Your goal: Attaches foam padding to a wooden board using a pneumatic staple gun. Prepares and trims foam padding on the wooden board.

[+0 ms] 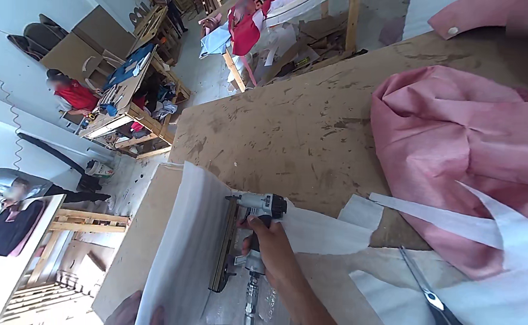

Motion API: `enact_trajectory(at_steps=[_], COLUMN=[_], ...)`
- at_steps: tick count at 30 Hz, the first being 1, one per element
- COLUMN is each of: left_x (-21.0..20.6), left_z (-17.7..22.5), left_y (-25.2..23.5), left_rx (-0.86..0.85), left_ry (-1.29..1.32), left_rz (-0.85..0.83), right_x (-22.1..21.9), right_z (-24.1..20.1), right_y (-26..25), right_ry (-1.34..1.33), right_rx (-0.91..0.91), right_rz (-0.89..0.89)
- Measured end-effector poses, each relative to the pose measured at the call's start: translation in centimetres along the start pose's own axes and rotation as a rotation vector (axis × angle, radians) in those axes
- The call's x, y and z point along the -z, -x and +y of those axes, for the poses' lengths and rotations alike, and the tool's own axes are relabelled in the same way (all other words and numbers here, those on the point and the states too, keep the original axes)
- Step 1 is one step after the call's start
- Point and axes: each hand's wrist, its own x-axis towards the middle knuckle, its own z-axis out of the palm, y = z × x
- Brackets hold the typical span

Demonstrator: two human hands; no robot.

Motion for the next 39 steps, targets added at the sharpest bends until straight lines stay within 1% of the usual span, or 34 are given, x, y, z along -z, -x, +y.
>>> enact_trajectory(at_steps=[4,8,11,14,16,20,22,25,27,31,35,39], left_x=[0.2,0.3,0.3,0.3,0.2,0.1,0.1,0.4,0.7,1.2,1.6,2.5], left_z=[-0.8,-0.9,-0.6,-0.7,-0.6,0.1,0.3,0.6,0.8,0.7,1.0,1.1], left_y=[0.5,0.4,0.4,0.3,0.4,0.1,0.1,0.2,0.2,0.0,0.1,0.0], left_rx=[-0.023,-0.018,-0.011,-0.014,-0.012,-0.008,-0.017,0.014,0.026,0.035,0.075,0.092], left_ry=[-0.019,-0.054,-0.030,-0.017,-0.041,-0.045,-0.047,-0.058,-0.049,-0.011,0.015,0.040], left_rz=[0.003,-0.005,-0.003,0.001,0.027,0.068,0.074,0.081,0.058,0.006,-0.024,-0.080], right_x=[-0.5,-0.9,-0.6,-0.6,-0.8,-0.6,-0.3,-0.4,-0.4,0.1,-0.3,0.3], right_z=[-0.4,-0.2,0.0,0.2,1.2,1.9,2.5,5.0,6.4,7.1,11.2,12.7], right_y=[-0.7,-1.8,-1.9,-0.4,0.6,1.5,2.8,5.0,5.8,8.5,11.5,13.8], right_ry=[0.020,0.081,0.119,0.107,0.094,0.111,0.118,0.160,0.178,0.180,0.161,0.167], right_rx=[-0.006,0.013,0.008,-0.019,-0.025,-0.025,-0.019,-0.027,-0.015,-0.012,-0.029,-0.019], right_rz=[0.037,0.021,-0.002,-0.019,-0.027,-0.017,-0.005,-0.036,-0.030,-0.025,-0.024,-0.026])
